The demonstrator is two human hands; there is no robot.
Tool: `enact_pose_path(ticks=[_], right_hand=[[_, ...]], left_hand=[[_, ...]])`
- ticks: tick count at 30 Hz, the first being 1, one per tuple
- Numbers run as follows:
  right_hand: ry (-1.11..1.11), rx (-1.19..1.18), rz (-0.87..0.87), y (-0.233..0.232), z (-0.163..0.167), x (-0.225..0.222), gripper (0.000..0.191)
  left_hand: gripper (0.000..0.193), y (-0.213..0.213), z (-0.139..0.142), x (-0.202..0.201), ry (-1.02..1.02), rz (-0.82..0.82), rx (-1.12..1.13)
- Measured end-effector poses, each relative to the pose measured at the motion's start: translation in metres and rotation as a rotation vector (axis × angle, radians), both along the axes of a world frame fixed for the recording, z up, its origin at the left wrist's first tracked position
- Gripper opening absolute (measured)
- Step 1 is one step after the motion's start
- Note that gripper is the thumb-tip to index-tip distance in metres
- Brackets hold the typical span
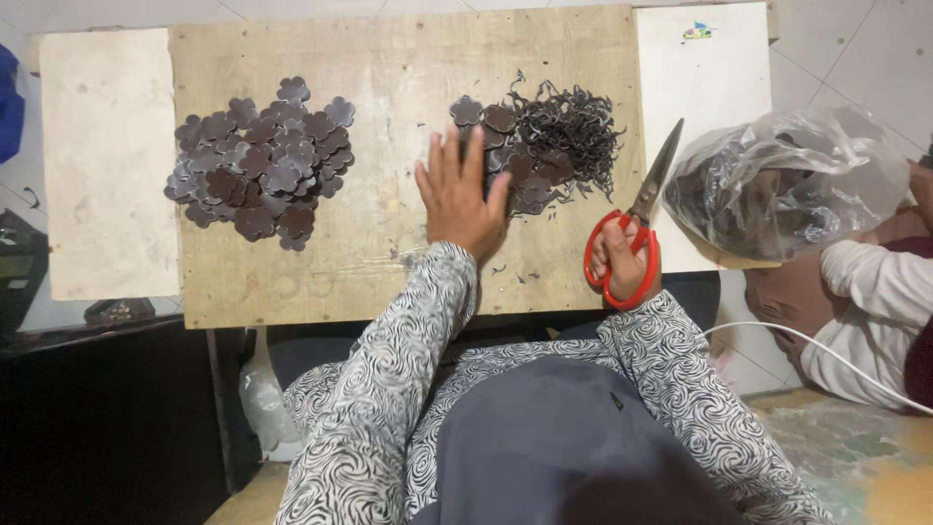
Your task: The person sits at a low table and trims the edges of dark flower-shaped fabric pieces with red-handled scissors, one piece at a time. They place trimmed pieces on a growing pile on the board and drop cut scraps onto a scrap pile, occasionally gathering pieces by hand.
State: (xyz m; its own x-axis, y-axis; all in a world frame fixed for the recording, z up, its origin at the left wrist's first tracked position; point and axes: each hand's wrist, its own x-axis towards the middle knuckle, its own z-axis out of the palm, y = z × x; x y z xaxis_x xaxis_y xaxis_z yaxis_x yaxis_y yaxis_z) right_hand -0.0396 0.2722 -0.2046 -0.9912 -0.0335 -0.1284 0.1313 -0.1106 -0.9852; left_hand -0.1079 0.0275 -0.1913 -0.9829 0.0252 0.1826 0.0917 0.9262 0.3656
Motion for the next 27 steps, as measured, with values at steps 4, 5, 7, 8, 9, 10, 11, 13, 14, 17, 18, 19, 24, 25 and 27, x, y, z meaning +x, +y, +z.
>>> enact_pose_path(ticks=[4, 5, 7, 8, 9, 10, 11, 13, 14, 17, 18, 19, 24, 25, 27], right_hand=[[0.003, 0.005, -0.002, 0.001, 0.000, 0.000, 0.034], [0.000, 0.005, -0.003, 0.000, 0.000, 0.000, 0.034], [0.001, 0.007, -0.004, -0.001, 0.001, 0.000, 0.034], [0.002, 0.009, -0.003, -0.001, 0.001, 0.000, 0.034], [0.003, 0.009, -0.004, -0.001, 0.002, 0.000, 0.034], [0.006, 0.009, -0.003, -0.002, 0.002, 0.000, 0.034], [0.007, 0.009, -0.006, -0.002, 0.002, 0.000, 0.034], [0.009, 0.010, -0.007, -0.003, 0.002, 0.001, 0.034], [0.008, 0.009, -0.008, -0.003, 0.002, 0.001, 0.034], [0.014, 0.010, -0.011, -0.004, 0.001, 0.000, 0.034], [0.016, 0.011, -0.010, -0.005, 0.001, -0.001, 0.034], [0.017, 0.011, -0.010, -0.005, 0.001, -0.001, 0.034], [0.024, 0.011, -0.021, -0.006, 0.000, 0.000, 0.033], [0.025, 0.006, -0.023, -0.007, 0.000, 0.001, 0.033], [0.017, 0.005, -0.031, -0.009, 0.000, 0.003, 0.033]], left_hand=[[0.080, -0.008, 0.005, -0.024, -0.021, -0.121, 0.152], [0.074, -0.009, 0.007, -0.029, -0.029, -0.170, 0.159], [0.062, -0.008, 0.009, -0.029, -0.037, -0.178, 0.222], [0.055, -0.007, 0.010, -0.024, -0.039, -0.137, 0.278], [0.049, -0.006, 0.010, -0.019, -0.041, -0.095, 0.332], [0.045, -0.006, 0.009, -0.013, -0.011, -0.095, 0.356], [0.042, -0.006, 0.009, -0.006, 0.018, -0.096, 0.380], [0.036, -0.006, 0.009, 0.005, 0.028, -0.102, 0.437], [0.034, -0.007, 0.009, 0.010, 0.010, -0.106, 0.469], [0.038, -0.010, 0.013, 0.020, 0.053, -0.171, 0.476], [0.041, -0.010, 0.014, 0.021, 0.086, -0.203, 0.461], [0.045, -0.011, 0.015, 0.021, 0.120, -0.190, 0.405], [0.053, -0.011, 0.012, 0.018, 0.194, -0.023, 0.348], [0.053, -0.011, 0.010, 0.019, 0.162, -0.007, 0.331], [0.053, -0.013, 0.005, 0.023, 0.098, 0.029, 0.294]])
